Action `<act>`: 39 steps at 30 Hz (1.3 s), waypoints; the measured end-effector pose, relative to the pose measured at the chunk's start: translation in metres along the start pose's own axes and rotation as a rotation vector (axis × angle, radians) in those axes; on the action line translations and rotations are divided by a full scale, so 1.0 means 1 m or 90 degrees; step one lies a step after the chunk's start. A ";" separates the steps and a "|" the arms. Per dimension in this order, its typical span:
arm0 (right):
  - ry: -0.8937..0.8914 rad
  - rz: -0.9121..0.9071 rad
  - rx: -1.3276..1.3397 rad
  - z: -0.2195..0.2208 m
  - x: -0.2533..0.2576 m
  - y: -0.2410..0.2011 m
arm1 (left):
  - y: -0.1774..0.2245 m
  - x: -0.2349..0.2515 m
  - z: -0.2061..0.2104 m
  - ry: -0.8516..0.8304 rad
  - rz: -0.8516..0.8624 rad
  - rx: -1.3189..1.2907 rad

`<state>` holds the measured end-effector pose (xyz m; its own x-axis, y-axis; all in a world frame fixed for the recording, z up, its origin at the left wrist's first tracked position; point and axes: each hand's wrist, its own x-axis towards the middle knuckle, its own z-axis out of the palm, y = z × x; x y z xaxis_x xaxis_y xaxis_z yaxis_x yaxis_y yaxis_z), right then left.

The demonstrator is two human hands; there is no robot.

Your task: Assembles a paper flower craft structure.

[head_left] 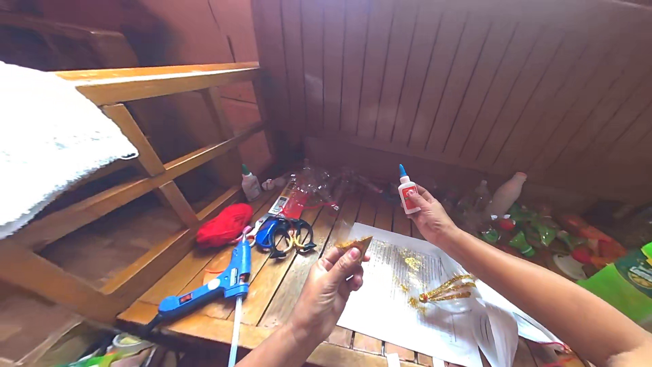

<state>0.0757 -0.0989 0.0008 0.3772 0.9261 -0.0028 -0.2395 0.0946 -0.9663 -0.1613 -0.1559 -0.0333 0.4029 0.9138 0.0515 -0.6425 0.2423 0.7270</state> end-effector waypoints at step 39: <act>-0.101 -0.636 -0.894 -0.138 -0.168 0.003 | -0.033 0.000 0.002 -0.053 -0.017 0.095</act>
<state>0.1355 -0.3043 -0.0369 -0.2228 0.7449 0.6289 0.9450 0.3234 -0.0482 -0.1386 -0.1646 -0.0558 0.4754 0.8758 0.0835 -0.5298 0.2093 0.8219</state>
